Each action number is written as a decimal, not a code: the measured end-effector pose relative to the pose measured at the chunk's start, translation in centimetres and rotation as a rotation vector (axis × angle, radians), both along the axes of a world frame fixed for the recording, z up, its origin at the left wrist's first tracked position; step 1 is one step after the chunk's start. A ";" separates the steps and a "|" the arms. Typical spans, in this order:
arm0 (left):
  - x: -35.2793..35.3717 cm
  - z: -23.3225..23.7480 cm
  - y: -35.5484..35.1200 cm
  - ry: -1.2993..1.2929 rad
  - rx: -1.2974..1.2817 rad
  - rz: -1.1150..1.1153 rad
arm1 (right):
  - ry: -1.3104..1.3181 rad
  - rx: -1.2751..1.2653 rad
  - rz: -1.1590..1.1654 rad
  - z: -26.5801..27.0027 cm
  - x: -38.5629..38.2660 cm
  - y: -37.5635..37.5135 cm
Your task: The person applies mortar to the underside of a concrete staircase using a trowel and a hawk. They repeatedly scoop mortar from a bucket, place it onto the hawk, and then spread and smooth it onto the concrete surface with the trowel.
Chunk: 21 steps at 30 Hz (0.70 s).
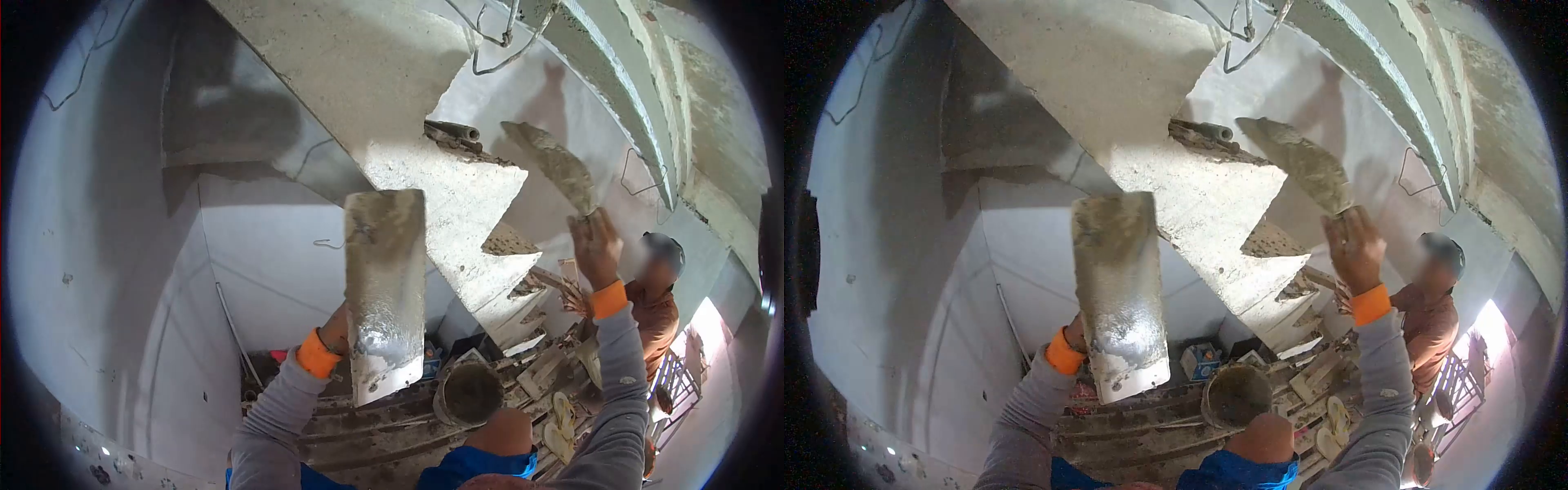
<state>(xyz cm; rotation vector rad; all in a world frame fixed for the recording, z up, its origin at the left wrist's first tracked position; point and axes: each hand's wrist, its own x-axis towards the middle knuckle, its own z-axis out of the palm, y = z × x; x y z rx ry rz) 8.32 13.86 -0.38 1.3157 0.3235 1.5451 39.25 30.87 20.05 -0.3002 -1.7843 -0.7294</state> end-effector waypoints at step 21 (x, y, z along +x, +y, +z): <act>-2.5 4.3 -3.4 -0.299 0.212 0.212 | -0.035 0.188 -0.040 18.3 -7.3 7.8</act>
